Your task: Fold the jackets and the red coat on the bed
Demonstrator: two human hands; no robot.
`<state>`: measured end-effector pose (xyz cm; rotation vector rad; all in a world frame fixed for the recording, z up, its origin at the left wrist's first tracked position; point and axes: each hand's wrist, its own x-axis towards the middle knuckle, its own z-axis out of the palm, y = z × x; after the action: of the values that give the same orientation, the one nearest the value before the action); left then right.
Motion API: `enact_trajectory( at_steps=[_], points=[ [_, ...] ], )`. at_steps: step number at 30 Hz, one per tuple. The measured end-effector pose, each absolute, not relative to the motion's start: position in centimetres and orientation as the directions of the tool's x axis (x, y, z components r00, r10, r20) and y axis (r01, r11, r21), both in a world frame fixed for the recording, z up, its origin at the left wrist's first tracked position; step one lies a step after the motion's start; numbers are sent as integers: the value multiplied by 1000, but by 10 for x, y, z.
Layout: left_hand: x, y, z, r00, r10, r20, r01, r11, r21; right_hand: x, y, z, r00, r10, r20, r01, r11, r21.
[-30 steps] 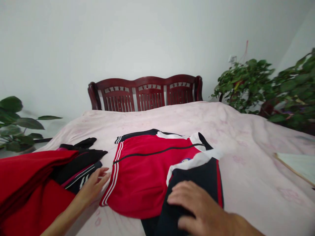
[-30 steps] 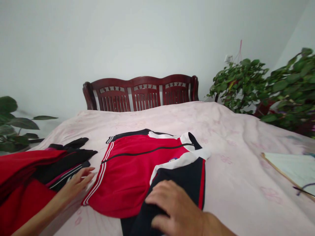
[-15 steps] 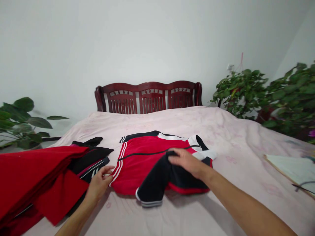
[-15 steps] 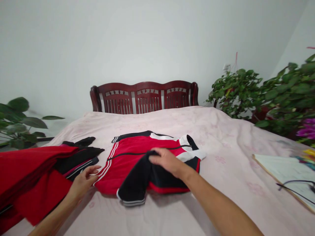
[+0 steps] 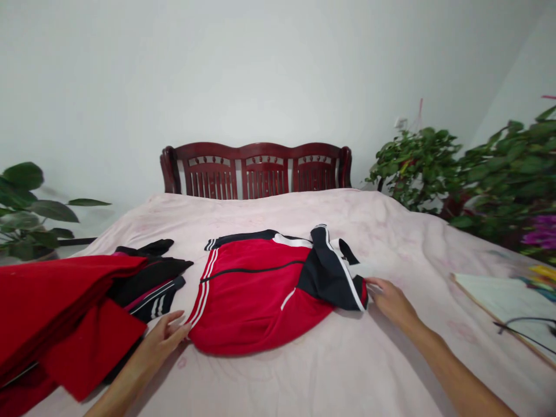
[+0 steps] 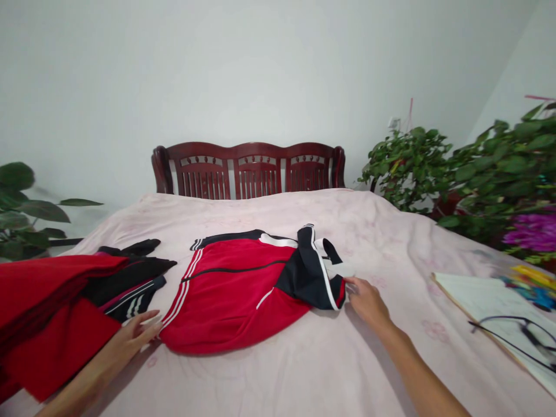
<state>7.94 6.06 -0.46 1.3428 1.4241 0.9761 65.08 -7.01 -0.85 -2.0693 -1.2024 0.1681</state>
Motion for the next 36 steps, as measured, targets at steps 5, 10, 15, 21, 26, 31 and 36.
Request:
enact_trajectory(
  at_steps=[5,10,15,21,26,31,36],
  points=[
    [97,50,-2,124,991,42,190,-65,980,629,-88,-19,197,922,334,945,-88,-315],
    [108,52,0,196,964,181,209,-222,952,603,-74,6,76,923,376,992,-32,-122],
    [86,68,9,107,924,367,499,-369,784,630,-81,29,-35,941,335,996,62,-69],
    [54,46,-4,350,909,227,717,-416,559,661,-128,19,9,947,320,984,48,-171],
    [51,33,20,400,911,106,894,-413,173,655,-137,32,340,915,218,916,-270,-298],
    [117,52,60,503,839,205,831,-535,153,564,-87,73,157,903,401,943,-16,-332],
    [191,62,47,606,750,266,718,-659,223,458,-35,65,-178,923,342,929,272,-250]
  ],
)
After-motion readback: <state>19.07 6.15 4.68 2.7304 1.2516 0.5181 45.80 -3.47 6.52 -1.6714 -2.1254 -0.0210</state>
